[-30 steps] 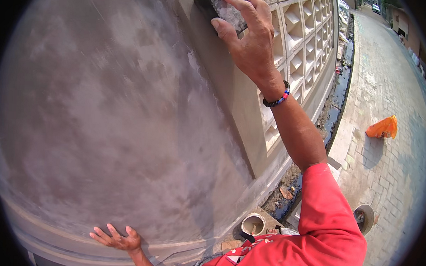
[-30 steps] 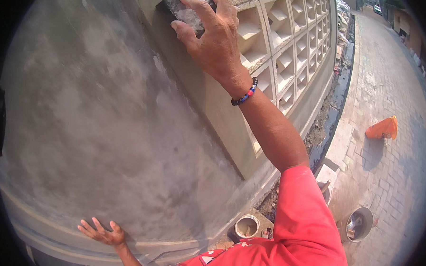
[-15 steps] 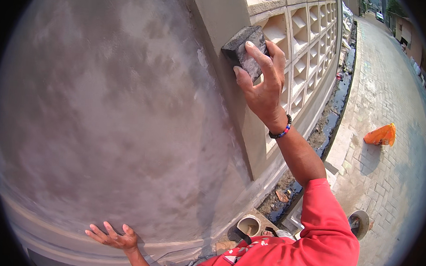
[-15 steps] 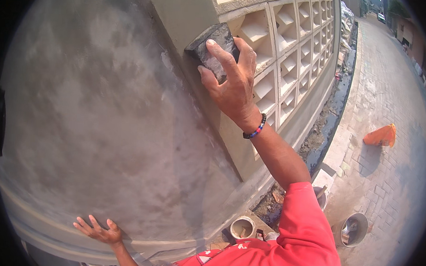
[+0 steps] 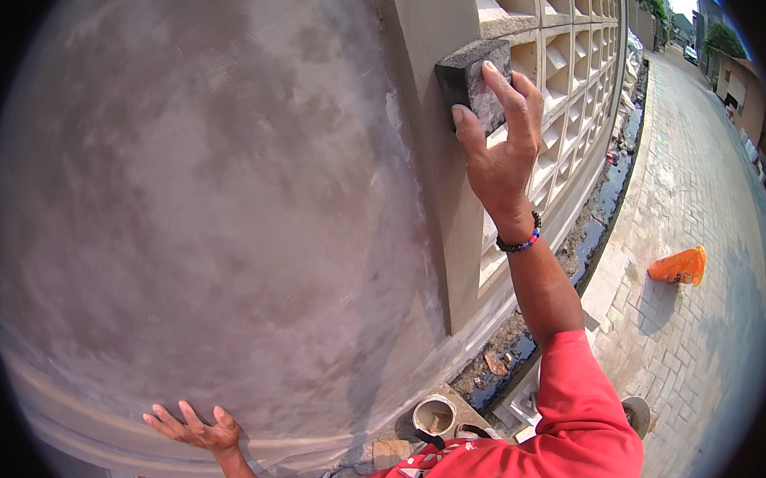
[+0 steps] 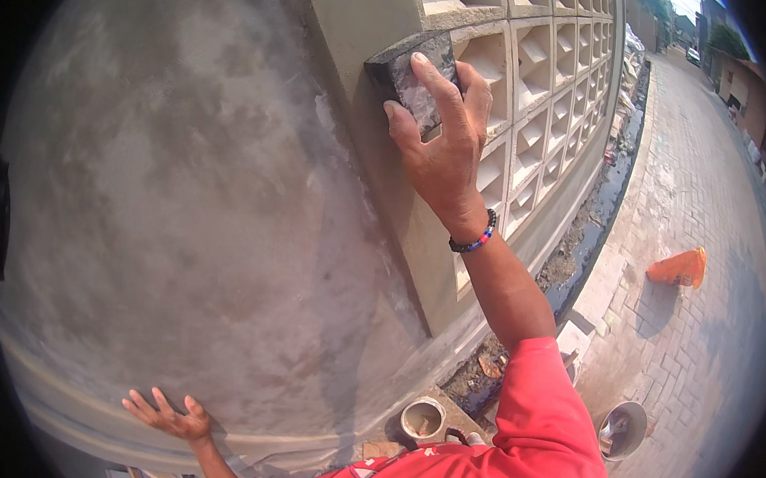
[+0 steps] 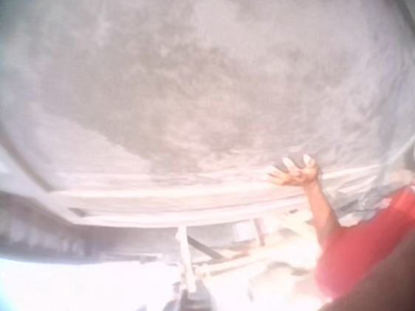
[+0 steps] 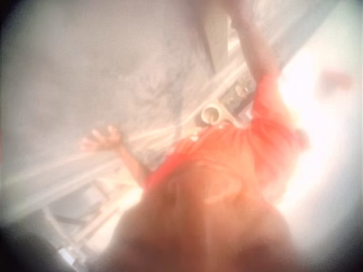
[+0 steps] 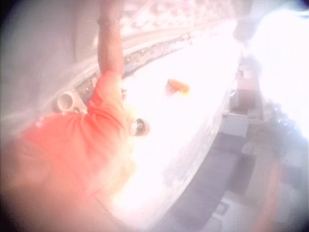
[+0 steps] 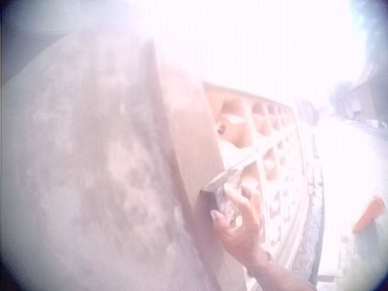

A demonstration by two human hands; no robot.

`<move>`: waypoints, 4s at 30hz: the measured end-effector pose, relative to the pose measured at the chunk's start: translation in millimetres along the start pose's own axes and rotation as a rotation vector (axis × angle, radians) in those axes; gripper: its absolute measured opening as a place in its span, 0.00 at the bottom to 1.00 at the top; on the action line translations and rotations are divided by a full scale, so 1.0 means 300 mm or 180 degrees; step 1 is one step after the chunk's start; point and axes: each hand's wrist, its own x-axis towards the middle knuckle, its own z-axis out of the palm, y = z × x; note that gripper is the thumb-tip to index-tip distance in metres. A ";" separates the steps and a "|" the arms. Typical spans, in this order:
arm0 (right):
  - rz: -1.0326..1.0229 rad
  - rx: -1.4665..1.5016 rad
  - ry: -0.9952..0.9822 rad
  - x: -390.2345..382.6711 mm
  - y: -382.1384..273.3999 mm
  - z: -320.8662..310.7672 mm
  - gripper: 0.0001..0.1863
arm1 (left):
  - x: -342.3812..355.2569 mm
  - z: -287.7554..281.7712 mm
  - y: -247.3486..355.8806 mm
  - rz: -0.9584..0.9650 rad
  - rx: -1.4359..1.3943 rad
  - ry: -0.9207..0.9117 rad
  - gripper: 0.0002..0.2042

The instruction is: The person smooths a freshly plastered wall using a trowel and a sponge. They repeatedly apply and smooth the plaster, then use a wet sponge to finish the surface, working along the edge of a decorative lattice panel.

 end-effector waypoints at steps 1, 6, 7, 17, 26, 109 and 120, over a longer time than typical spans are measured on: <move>0.0138 0.0136 0.0020 -0.014 0.010 -0.001 0.31 | -0.004 -0.004 -0.005 0.0007 0.0005 -0.0014 0.26; 0.0024 -0.0078 -0.0022 -0.206 -0.031 -0.033 0.30 | -0.006 0.004 -0.003 -0.0008 -0.0011 0.0024 0.26; -0.0197 -0.0220 -0.0067 -0.170 -0.062 -0.030 0.30 | -0.005 0.003 -0.005 0.0004 -0.0019 0.0000 0.26; -0.0039 -0.0132 0.0136 -0.075 -0.027 0.007 0.28 | -0.002 -0.005 -0.011 -0.0019 -0.0009 0.0025 0.25; -0.0244 -0.0079 0.0404 0.291 0.005 0.073 0.26 | 0.005 -0.003 0.000 -0.0005 -0.0008 -0.0055 0.26; -0.0519 -0.0250 -0.0006 0.060 -0.033 0.039 0.31 | 0.088 0.044 0.134 -0.0604 0.0033 0.0413 0.30; -0.0008 -0.0089 -0.0100 -0.034 -0.019 -0.003 0.36 | 0.091 0.043 0.142 -0.0673 0.0090 0.0539 0.29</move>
